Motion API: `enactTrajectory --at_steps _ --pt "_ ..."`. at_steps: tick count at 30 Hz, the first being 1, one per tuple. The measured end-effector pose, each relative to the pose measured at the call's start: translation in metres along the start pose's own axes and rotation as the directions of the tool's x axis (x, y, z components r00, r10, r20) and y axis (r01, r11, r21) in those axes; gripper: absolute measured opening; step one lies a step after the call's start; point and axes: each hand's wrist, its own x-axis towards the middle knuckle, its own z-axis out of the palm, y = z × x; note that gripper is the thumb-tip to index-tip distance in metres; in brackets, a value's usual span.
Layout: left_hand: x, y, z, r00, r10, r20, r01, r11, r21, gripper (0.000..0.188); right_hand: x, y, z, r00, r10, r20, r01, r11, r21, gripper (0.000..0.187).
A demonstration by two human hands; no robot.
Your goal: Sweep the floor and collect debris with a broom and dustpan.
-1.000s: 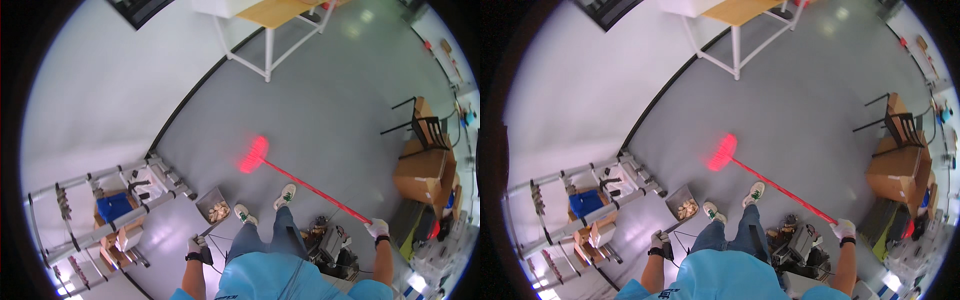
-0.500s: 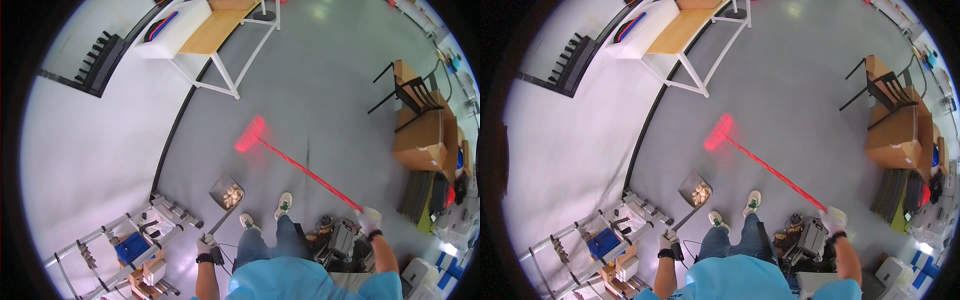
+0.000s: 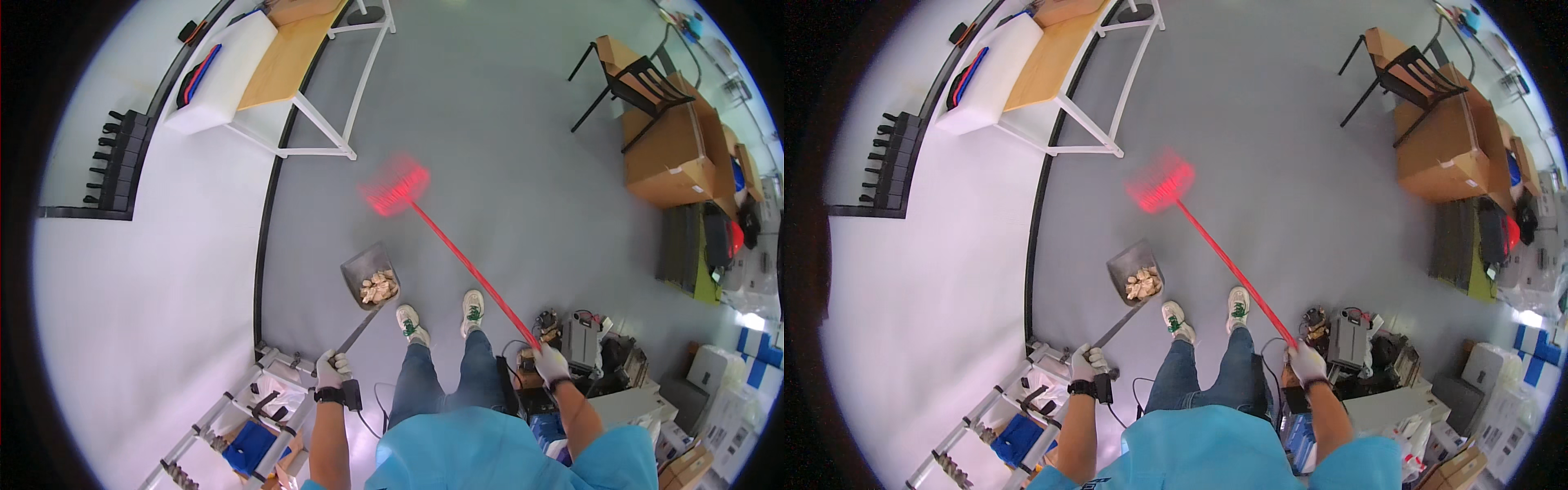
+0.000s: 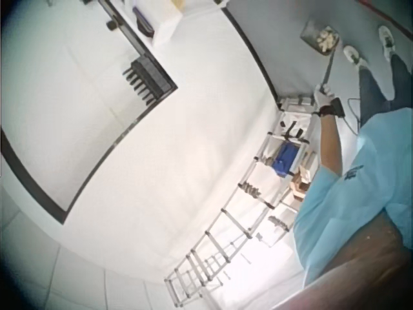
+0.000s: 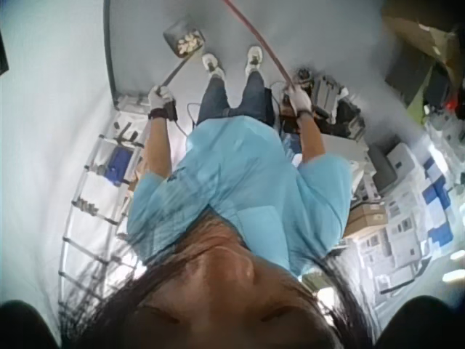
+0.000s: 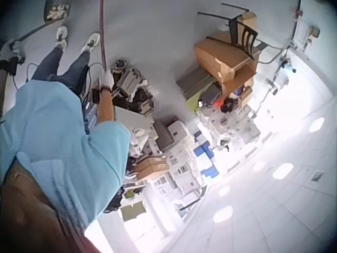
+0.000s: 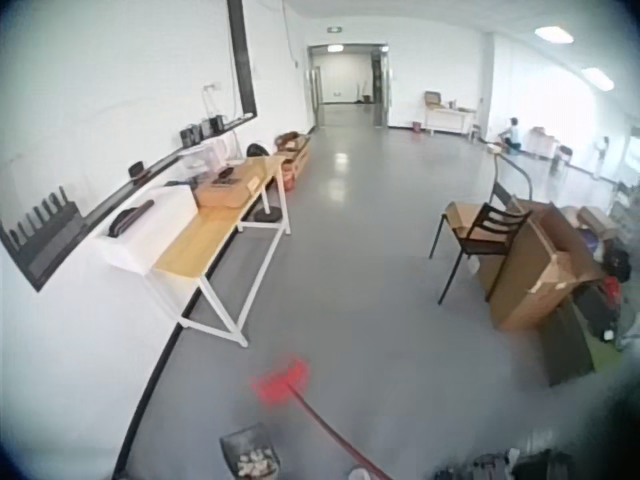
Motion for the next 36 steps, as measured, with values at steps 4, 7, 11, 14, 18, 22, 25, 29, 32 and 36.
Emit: enactTrajectory --at_steps 4,7,11,14,18,22,25,29,32,36 --pt "0.060 0.129 0.039 0.999 -0.047 -0.002 0.046 0.973 0.224 0.019 -0.102 -0.015 0.047 0.946 0.323 0.020 -0.320 0.943 -0.088 0.032" --pt "0.121 0.207 0.005 0.988 -0.154 0.007 0.137 0.901 0.411 0.019 -0.162 -0.037 0.128 0.881 0.466 0.079 -0.450 0.879 -0.160 0.035" --pt "0.152 0.239 -0.002 0.991 -0.092 -0.095 0.132 0.716 0.685 0.023 -0.226 -0.076 0.205 0.839 0.542 -0.053 -0.544 0.831 -0.116 0.031" --pt "0.166 0.261 0.002 0.984 -0.166 -0.068 0.158 0.624 0.765 0.022 -0.250 -0.135 0.235 0.785 0.619 -0.007 -0.607 0.772 0.188 0.031" --pt "0.180 0.273 0.012 0.990 -0.131 -0.049 0.109 0.502 0.858 0.020 -0.249 -0.161 0.292 0.797 0.604 -0.028 -0.539 0.731 0.418 0.028" --pt "0.192 0.261 0.025 0.996 -0.051 -0.067 0.081 0.372 0.925 0.017 -0.182 -0.228 0.237 0.835 0.532 -0.142 -0.428 0.789 0.440 0.029" --pt "0.188 0.243 0.044 0.999 -0.013 -0.053 0.054 0.307 0.950 0.017 -0.142 -0.253 0.195 0.902 0.403 -0.152 -0.335 0.878 0.343 0.054" --pt "0.172 0.242 0.058 0.999 -0.033 -0.035 0.042 0.262 0.964 0.016 -0.120 -0.272 0.167 0.944 0.294 -0.147 -0.257 0.939 0.227 0.059" --pt "0.163 0.244 0.061 1.000 -0.001 -0.005 0.005 0.263 0.965 0.015 -0.152 -0.284 0.182 0.967 0.247 -0.070 -0.209 0.916 0.342 0.060" --pt "0.162 0.247 0.064 0.999 0.051 -0.013 -0.005 0.337 0.941 0.017 -0.229 -0.306 0.192 0.970 0.124 0.207 -0.210 0.859 0.468 0.062"
